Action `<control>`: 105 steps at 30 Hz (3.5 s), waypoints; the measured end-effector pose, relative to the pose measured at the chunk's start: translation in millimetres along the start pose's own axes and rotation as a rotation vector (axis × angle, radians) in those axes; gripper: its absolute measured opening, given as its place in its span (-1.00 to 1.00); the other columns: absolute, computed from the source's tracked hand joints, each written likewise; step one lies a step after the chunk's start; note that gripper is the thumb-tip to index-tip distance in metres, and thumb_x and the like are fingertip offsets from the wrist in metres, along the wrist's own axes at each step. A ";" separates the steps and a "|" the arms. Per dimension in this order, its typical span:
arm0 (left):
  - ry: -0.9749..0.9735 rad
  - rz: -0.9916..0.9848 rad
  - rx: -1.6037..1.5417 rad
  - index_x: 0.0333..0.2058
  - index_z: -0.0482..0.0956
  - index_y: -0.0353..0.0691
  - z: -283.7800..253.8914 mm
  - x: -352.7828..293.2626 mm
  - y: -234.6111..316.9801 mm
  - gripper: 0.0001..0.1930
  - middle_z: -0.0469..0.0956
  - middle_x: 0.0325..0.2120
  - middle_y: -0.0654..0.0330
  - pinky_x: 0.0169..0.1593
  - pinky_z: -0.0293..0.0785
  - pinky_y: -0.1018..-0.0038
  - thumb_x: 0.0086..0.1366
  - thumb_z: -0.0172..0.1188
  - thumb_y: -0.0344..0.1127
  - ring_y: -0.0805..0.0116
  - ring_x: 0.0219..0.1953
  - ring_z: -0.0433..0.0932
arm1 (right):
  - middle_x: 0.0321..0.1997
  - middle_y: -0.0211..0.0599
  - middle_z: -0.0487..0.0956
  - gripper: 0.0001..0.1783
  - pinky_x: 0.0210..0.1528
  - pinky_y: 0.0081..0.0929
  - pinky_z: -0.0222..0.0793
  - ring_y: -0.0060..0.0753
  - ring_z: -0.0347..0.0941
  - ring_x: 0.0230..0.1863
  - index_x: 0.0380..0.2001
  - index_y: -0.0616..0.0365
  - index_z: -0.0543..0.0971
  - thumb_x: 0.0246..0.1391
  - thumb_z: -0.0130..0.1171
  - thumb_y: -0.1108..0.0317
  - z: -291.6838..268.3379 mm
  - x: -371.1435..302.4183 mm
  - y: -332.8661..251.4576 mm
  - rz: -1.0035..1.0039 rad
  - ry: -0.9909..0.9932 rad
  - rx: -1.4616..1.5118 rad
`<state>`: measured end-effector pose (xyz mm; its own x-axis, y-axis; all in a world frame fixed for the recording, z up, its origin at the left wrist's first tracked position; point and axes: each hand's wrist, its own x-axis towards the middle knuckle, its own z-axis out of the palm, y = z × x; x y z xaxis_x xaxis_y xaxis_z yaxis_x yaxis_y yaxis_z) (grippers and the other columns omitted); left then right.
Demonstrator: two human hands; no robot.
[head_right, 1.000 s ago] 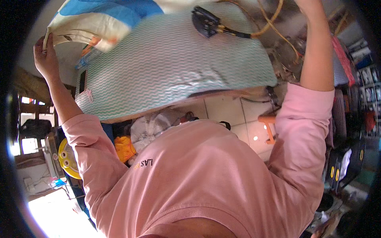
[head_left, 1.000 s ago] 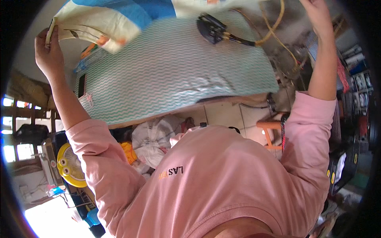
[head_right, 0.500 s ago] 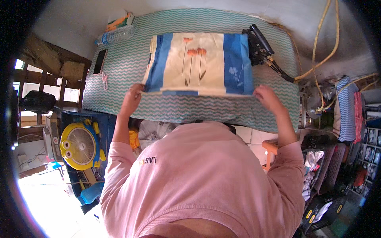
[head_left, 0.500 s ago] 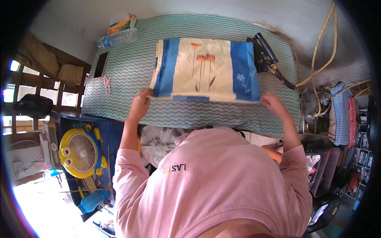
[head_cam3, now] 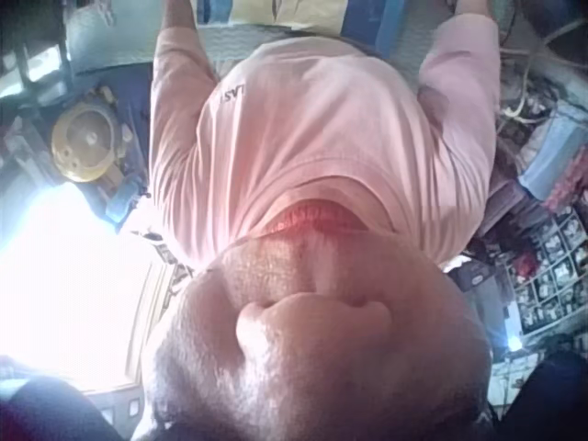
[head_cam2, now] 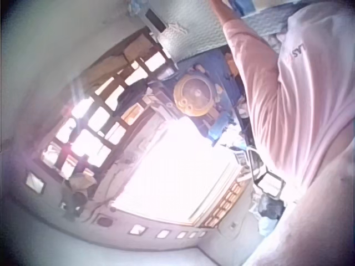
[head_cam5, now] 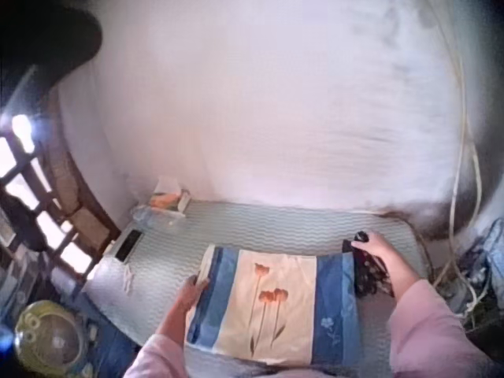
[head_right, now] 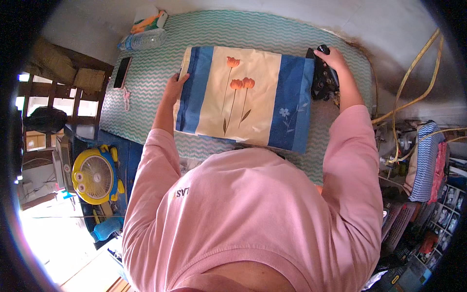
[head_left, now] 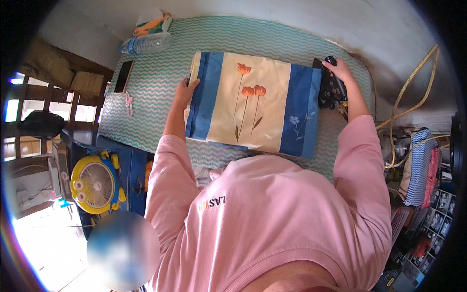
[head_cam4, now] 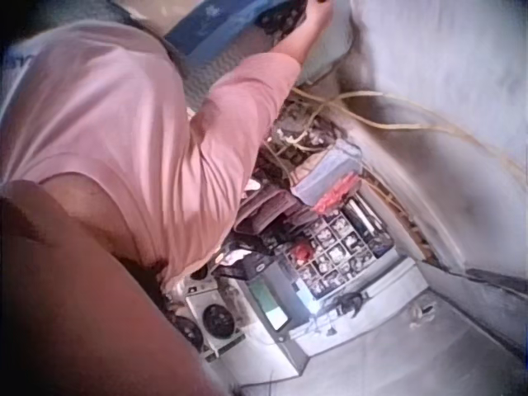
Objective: The person irons a series of cloths by hand using an iron on an ironing board. The person spreads each piece of cloth flat on the board, glides the iron over the surface, folds the cloth, and places it into a nearby laundry basket.
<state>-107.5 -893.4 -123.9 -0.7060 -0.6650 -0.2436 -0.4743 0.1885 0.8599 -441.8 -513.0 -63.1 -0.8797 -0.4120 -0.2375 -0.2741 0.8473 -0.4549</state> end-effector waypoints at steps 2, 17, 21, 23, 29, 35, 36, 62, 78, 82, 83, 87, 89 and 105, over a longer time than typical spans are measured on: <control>0.061 0.021 0.129 -0.26 0.40 -0.40 -12.7 10.6 -18.8 -0.60 0.46 -0.36 -0.07 -0.23 0.32 0.41 0.05 0.10 -0.15 0.15 -0.29 0.45 | -0.53 -0.30 0.45 -0.59 -0.52 -0.54 0.32 -0.48 0.39 -0.58 -0.43 0.21 0.41 -0.17 0.16 0.05 5.0 0.6 -1.4 0.035 -0.112 0.305; 0.298 0.137 0.596 -0.39 0.44 -0.26 6.7 99.7 8.6 -0.57 0.44 -0.36 0.01 -0.26 0.34 0.32 -0.03 0.11 0.03 0.12 -0.27 0.42 | -0.56 -0.20 0.49 -0.53 -0.49 -0.47 0.30 -0.36 0.41 -0.57 -0.38 0.29 0.42 -0.20 0.19 0.07 -18.9 -147.5 -105.0 -0.355 0.056 0.119; 0.175 0.166 0.389 -0.38 0.36 -0.30 8.7 110.3 17.2 -0.62 0.45 -0.43 -0.06 -0.30 0.32 0.27 0.01 0.12 -0.08 0.04 -0.32 0.43 | -0.49 0.08 0.46 -0.44 -0.38 -0.26 0.31 0.05 0.41 -0.42 -0.42 0.32 0.38 -0.23 0.15 -0.05 46.9 -149.1 -130.6 -0.440 -0.359 -0.030; 0.206 0.294 0.306 -0.37 0.32 -0.31 9.8 110.0 17.6 -0.66 0.44 -0.44 -0.08 -0.32 0.31 0.26 0.04 0.10 -0.13 -0.01 -0.34 0.42 | -0.45 0.11 0.45 -0.45 -0.32 -0.21 0.30 0.05 0.40 -0.35 -0.39 0.30 0.37 -0.19 0.09 -0.06 70.6 -143.3 -153.8 -0.450 -0.564 -0.133; 0.305 0.471 0.295 -0.36 0.25 -0.31 7.3 107.0 12.2 -0.73 0.43 -0.47 -0.09 -0.39 0.31 0.24 0.11 0.03 -0.22 -0.13 -0.41 0.39 | -0.41 0.15 0.45 -0.43 -0.25 -0.22 0.29 0.07 0.39 -0.31 -0.39 0.36 0.40 -0.23 0.11 -0.03 133.2 -66.6 -225.8 -0.852 -0.150 0.056; 0.349 0.416 0.285 -0.39 0.26 -0.29 3.3 111.9 -8.7 -0.73 0.42 -0.62 -0.01 -0.47 0.28 0.26 0.09 0.05 -0.20 -0.03 -0.53 0.40 | -0.65 -0.08 0.45 -0.48 -0.63 -0.40 0.30 -0.28 0.41 -0.68 -0.51 0.33 0.41 -0.17 0.08 -0.04 147.9 2.8 -272.2 -0.501 -0.399 0.065; 0.352 0.365 0.252 -0.40 0.27 -0.29 -1.7 109.1 -12.5 -0.73 0.41 -0.65 0.01 -0.48 0.28 0.28 0.09 0.07 -0.20 0.02 -0.57 0.41 | -0.70 -0.13 0.45 -0.49 -0.64 -0.39 0.31 -0.31 0.39 -0.74 -0.57 0.30 0.44 -0.19 0.09 -0.05 145.0 3.9 -269.6 -0.459 -0.389 0.079; 0.302 0.223 0.348 -0.45 0.35 -0.27 -30.7 -122.4 -79.6 -0.77 0.42 -0.65 -0.03 -0.52 0.29 0.28 0.13 0.01 -0.20 0.00 -0.58 0.41 | -0.43 0.11 0.46 -0.45 -0.29 -0.27 0.31 0.01 0.42 -0.37 -0.40 0.38 0.40 -0.24 0.13 0.01 167.7 -188.5 -231.3 -0.755 -0.577 -0.025; 0.237 0.266 0.283 -0.46 0.32 -0.27 -33.3 -116.5 -94.7 -0.81 0.42 -0.65 -0.04 -0.54 0.27 0.25 0.18 -0.07 -0.25 -0.03 -0.58 0.41 | -0.43 0.06 0.47 -0.48 -0.26 -0.26 0.30 -0.04 0.42 -0.33 -0.41 0.31 0.43 -0.24 0.14 0.01 183.7 -188.5 -257.6 -0.832 -0.707 -0.112; 0.224 0.209 0.258 -0.45 0.33 -0.28 -33.3 -119.1 -100.2 -0.80 0.42 -0.61 -0.05 -0.53 0.26 0.27 0.18 -0.07 -0.24 -0.03 -0.55 0.41 | -0.44 0.01 0.49 -0.47 -0.32 -0.30 0.34 -0.11 0.45 -0.39 -0.39 0.32 0.46 -0.23 0.12 0.00 172.7 -163.1 -261.3 -0.657 -0.700 -0.100; 0.217 0.211 0.259 -0.45 0.33 -0.28 -33.8 -118.4 -100.0 -0.80 0.42 -0.61 -0.05 -0.53 0.26 0.27 0.18 -0.07 -0.24 -0.03 -0.55 0.41 | -0.48 0.00 0.50 -0.47 -0.33 -0.32 0.34 -0.15 0.46 -0.42 -0.41 0.31 0.46 -0.27 0.14 -0.01 166.5 -141.8 -268.4 -0.587 -0.569 -0.164; 0.187 0.207 0.205 -0.41 0.34 -0.30 -29.1 -113.3 -91.2 -0.77 0.42 -0.61 -0.06 -0.49 0.28 0.31 0.20 -0.09 -0.21 0.00 -0.54 0.41 | -0.77 -0.21 0.37 -0.39 -0.78 -0.51 0.26 -0.42 0.31 -0.81 -0.60 0.33 0.42 -0.31 0.16 -0.14 139.3 -7.8 -260.8 -0.413 -0.363 0.114; 0.177 0.193 0.193 -0.41 0.35 -0.31 -29.1 -114.3 -89.2 -0.75 0.42 -0.61 -0.06 -0.48 0.28 0.33 0.20 -0.09 -0.21 0.01 -0.54 0.42 | -0.83 -0.46 0.21 -0.44 -0.83 -0.63 0.14 -0.60 0.17 -0.85 -0.58 0.28 0.37 -0.24 0.15 -0.09 126.3 28.5 -253.4 -0.294 -0.413 0.132; 0.540 0.039 -0.034 -0.28 0.28 -0.30 -7.2 -152.9 -77.1 -0.80 0.38 -0.60 0.15 -0.47 0.27 0.55 0.19 -0.04 -0.30 0.39 -0.57 0.36 | -0.47 0.06 0.48 -0.39 -0.35 -0.27 0.33 -0.04 0.44 -0.39 -0.33 0.31 0.40 -0.26 0.15 -0.07 103.7 -165.5 -82.5 -0.532 -0.386 0.004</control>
<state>40.8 -811.5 -149.7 -0.3478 -0.9364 0.0466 -0.4295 0.2033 0.8799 -233.3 -549.5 -75.3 -0.4214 -0.8659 -0.2695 -0.6314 0.4935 -0.5982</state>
